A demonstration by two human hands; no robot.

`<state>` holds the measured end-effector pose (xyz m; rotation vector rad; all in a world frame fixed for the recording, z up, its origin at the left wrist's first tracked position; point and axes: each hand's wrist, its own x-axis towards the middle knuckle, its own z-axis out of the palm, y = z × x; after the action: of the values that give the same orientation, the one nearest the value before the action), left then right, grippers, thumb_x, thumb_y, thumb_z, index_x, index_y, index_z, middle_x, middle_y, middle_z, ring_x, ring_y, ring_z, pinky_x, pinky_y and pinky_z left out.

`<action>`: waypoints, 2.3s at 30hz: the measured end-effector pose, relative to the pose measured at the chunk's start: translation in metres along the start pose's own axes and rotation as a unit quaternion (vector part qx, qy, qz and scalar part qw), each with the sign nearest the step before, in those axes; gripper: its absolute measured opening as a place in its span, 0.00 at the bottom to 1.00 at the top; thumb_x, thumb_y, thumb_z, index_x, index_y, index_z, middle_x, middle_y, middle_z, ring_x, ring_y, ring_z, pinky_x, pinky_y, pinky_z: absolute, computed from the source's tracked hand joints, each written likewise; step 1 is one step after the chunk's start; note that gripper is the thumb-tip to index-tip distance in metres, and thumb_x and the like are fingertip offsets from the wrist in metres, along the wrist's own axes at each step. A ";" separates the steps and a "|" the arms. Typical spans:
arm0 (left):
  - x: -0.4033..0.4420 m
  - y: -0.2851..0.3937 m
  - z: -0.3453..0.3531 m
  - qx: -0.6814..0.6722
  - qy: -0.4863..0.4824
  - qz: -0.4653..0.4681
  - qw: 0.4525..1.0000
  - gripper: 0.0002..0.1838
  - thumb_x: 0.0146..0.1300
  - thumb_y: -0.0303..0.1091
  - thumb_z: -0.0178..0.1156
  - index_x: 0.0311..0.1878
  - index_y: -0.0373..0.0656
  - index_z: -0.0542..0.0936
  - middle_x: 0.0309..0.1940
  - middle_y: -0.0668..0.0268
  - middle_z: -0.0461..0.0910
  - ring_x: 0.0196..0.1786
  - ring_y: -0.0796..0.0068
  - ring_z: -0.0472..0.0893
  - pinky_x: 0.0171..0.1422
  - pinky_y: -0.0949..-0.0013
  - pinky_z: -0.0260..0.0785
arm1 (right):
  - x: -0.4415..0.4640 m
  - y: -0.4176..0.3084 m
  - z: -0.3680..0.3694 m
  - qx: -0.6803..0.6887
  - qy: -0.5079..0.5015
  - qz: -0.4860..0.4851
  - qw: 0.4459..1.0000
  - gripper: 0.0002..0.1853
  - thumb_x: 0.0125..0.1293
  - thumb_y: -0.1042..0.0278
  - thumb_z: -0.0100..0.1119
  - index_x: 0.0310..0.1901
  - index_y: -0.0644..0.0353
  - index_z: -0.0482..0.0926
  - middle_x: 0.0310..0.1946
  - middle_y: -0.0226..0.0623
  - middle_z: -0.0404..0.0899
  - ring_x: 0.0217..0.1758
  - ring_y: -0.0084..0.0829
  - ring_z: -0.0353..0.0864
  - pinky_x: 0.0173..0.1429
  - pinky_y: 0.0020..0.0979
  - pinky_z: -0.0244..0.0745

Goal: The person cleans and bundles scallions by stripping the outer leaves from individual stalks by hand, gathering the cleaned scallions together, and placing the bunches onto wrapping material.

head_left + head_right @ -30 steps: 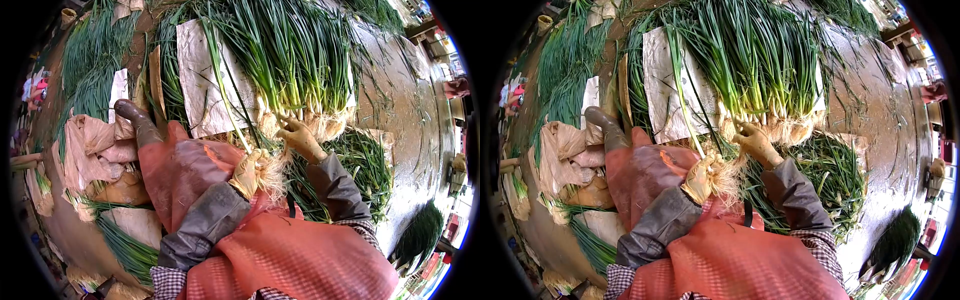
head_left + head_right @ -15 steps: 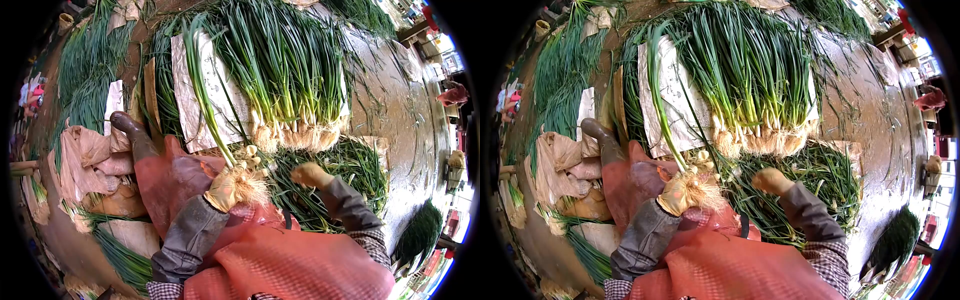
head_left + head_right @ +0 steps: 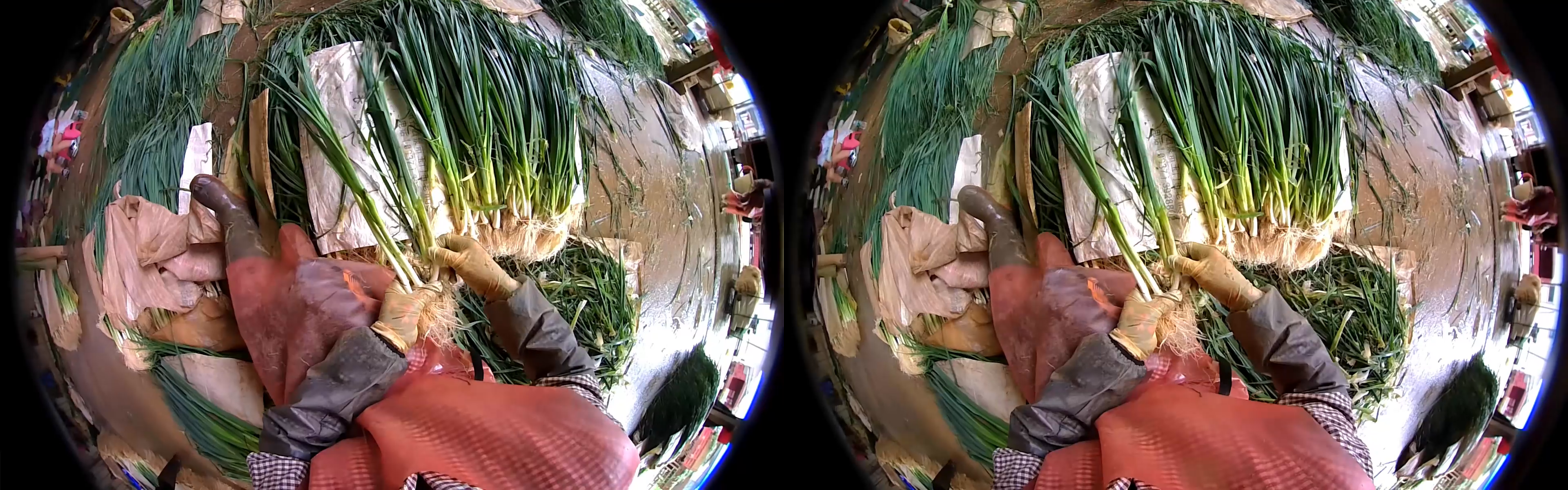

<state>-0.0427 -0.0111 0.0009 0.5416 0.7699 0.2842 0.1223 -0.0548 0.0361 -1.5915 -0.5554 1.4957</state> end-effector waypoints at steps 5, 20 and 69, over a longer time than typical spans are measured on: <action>-0.009 -0.017 -0.001 -0.013 0.012 0.058 0.998 0.13 0.58 0.17 0.59 0.48 0.32 0.76 0.40 0.62 0.81 0.40 0.74 0.81 0.42 0.74 0.76 | 0.016 -0.003 -0.004 -0.155 0.032 -0.003 0.987 0.17 0.71 0.55 0.51 0.40 0.64 0.78 0.24 0.29 0.72 0.24 0.18 0.65 0.27 0.22 0.62; -0.039 -0.010 -0.003 -0.100 -0.046 -0.066 0.992 0.13 0.64 0.20 0.49 0.51 0.32 0.75 0.39 0.55 0.80 0.40 0.65 0.82 0.43 0.68 0.79 | -0.002 0.016 0.008 0.117 0.024 -0.022 0.993 0.17 0.66 0.56 0.59 0.44 0.64 0.78 0.27 0.24 0.73 0.28 0.15 0.67 0.33 0.20 0.63; -0.030 -0.011 -0.004 -0.044 0.048 -0.082 0.994 0.12 0.57 0.14 0.52 0.44 0.32 0.78 0.35 0.58 0.81 0.34 0.68 0.82 0.37 0.69 0.79 | -0.084 0.011 -0.016 0.140 0.082 -0.039 0.986 0.13 0.66 0.62 0.55 0.36 0.65 0.77 0.21 0.28 0.72 0.16 0.15 0.62 0.21 0.17 0.56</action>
<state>-0.0658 -0.0317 0.0101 0.3809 0.8869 0.1912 0.1198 -0.1318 0.0740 -1.4393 -0.2959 1.3069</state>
